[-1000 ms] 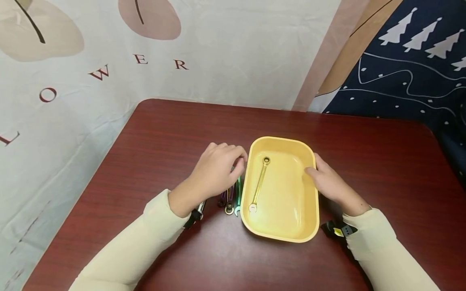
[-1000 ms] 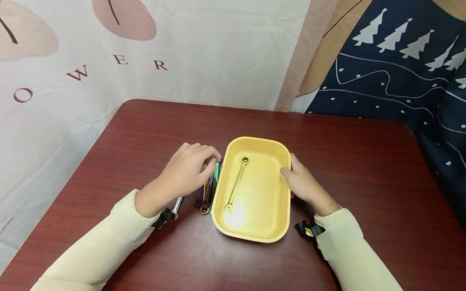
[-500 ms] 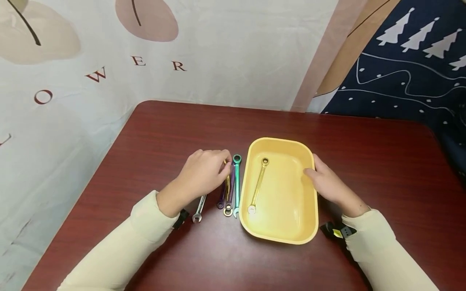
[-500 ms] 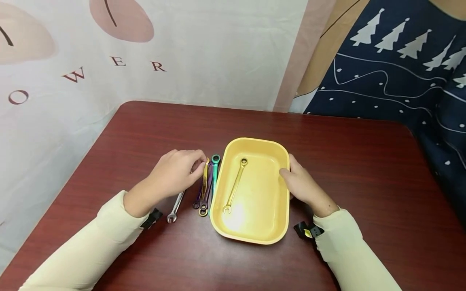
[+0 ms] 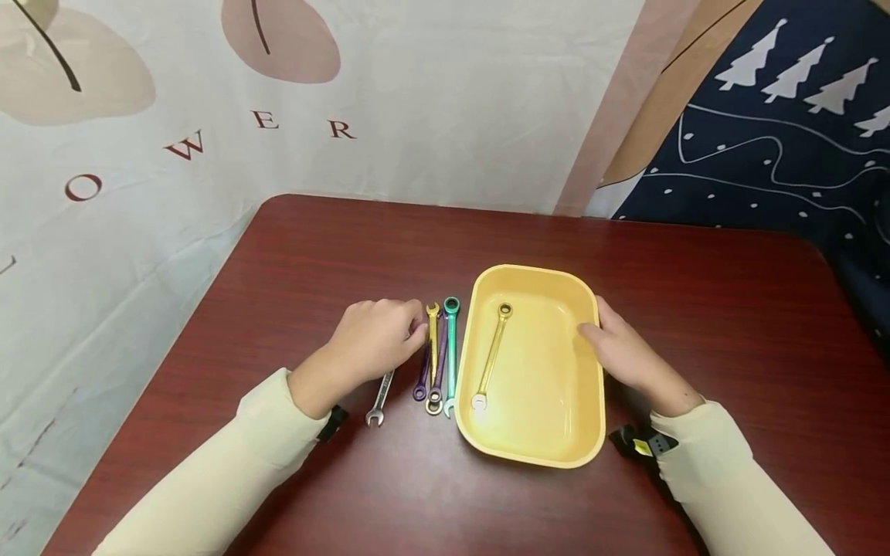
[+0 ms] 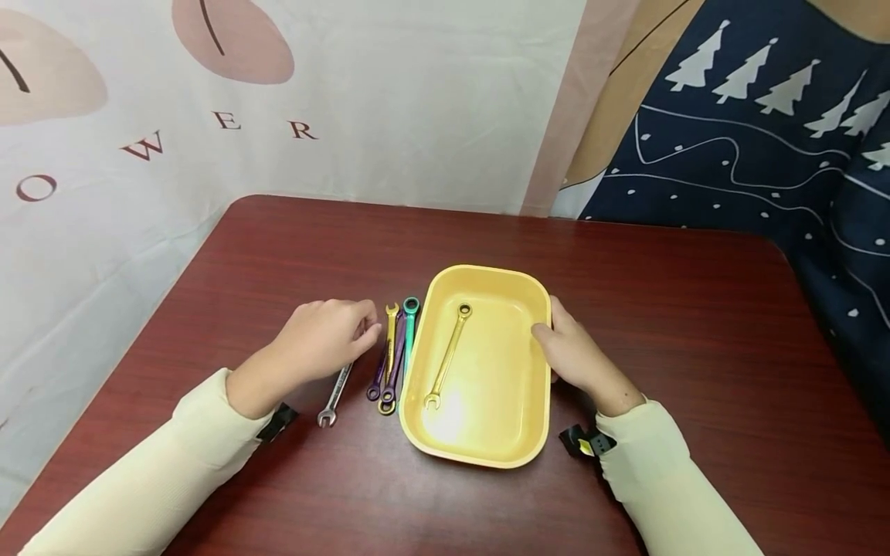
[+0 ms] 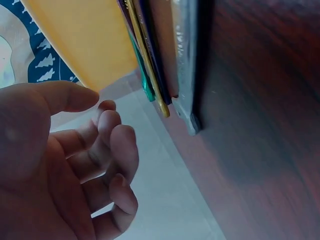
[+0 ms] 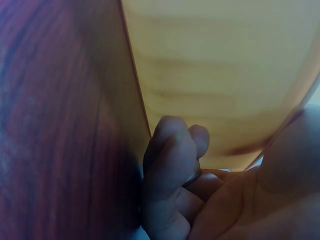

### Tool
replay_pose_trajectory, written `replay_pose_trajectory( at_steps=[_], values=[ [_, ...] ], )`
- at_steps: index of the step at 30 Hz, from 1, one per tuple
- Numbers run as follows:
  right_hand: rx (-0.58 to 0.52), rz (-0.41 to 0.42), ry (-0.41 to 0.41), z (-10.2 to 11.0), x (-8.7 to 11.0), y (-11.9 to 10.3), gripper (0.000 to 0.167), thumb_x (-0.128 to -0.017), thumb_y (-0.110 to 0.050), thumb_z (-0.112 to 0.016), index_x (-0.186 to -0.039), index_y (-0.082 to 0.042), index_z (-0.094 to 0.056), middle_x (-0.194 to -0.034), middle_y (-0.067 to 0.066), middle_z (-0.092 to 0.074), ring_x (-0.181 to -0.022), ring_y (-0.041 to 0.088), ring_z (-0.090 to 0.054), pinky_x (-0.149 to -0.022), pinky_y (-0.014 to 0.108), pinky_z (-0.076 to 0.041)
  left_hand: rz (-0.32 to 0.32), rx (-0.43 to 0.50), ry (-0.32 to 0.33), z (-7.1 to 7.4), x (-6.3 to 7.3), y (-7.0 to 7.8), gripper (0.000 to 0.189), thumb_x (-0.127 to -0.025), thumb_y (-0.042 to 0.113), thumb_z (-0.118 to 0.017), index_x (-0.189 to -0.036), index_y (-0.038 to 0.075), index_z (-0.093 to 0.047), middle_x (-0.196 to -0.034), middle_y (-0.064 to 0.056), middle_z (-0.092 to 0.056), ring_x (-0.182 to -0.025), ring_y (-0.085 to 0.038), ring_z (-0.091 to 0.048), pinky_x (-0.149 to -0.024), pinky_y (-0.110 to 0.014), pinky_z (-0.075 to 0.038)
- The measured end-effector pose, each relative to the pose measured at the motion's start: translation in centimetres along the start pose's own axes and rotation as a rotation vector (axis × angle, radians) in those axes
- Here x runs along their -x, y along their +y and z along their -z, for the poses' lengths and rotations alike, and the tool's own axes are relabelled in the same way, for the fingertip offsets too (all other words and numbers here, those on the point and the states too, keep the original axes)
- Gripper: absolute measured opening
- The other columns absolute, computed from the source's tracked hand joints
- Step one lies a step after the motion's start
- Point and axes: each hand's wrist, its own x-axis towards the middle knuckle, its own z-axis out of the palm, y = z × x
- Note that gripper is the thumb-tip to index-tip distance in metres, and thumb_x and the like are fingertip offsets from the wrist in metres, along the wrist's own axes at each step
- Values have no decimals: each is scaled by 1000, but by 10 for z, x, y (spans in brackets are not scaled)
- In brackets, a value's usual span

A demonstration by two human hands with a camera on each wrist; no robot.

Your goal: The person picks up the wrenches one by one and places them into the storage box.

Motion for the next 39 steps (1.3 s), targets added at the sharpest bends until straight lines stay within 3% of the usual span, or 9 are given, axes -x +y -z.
replay_pose_trajectory(
  at_steps=[10,18,24,29,39],
  values=[
    [18,31,-5,-1,-1,0,60,-100,-5,-32,-156,-1,-11,-107,26,-59,-70,19,-68,-70,29,-56,61,-46,-140,-5,7,-9,39,-96,40,-58,-65,19,-48,-56,4,-48,-57,-16,-52,-54,-38,-41],
    [-3,5,-18,-1,0,1,57,-100,-8,-33,-154,0,-15,-107,25,-59,-70,19,-68,-67,30,-56,84,-114,-222,-8,10,-15,50,-94,48,-57,-55,20,-44,-56,3,-48,-56,-18,-53,-53,-41,-43],
    [-75,-53,-62,2,1,1,55,-100,-11,-37,-151,-4,-19,-92,21,-66,-67,22,-70,-61,39,-58,95,-126,-296,-12,12,-17,50,-93,50,-57,-56,19,-44,-59,1,-51,-58,-19,-53,-57,-42,-45],
    [-93,-76,-76,5,2,3,56,-99,-14,-41,-151,-7,-21,-88,17,-69,-69,23,-72,-61,42,-59,90,-127,-309,-14,13,-18,48,-91,50,-57,-57,19,-44,-58,1,-48,-58,-19,-53,-56,-41,-43],
    [-80,-48,-109,7,2,3,67,-102,-20,-48,-158,-13,-12,-105,24,-69,-78,24,-74,-64,41,-60,64,-141,-315,-12,12,-19,40,-92,38,-57,-58,19,-47,-62,-1,-56,-61,-22,-56,-60,-46,-47]
  ],
)
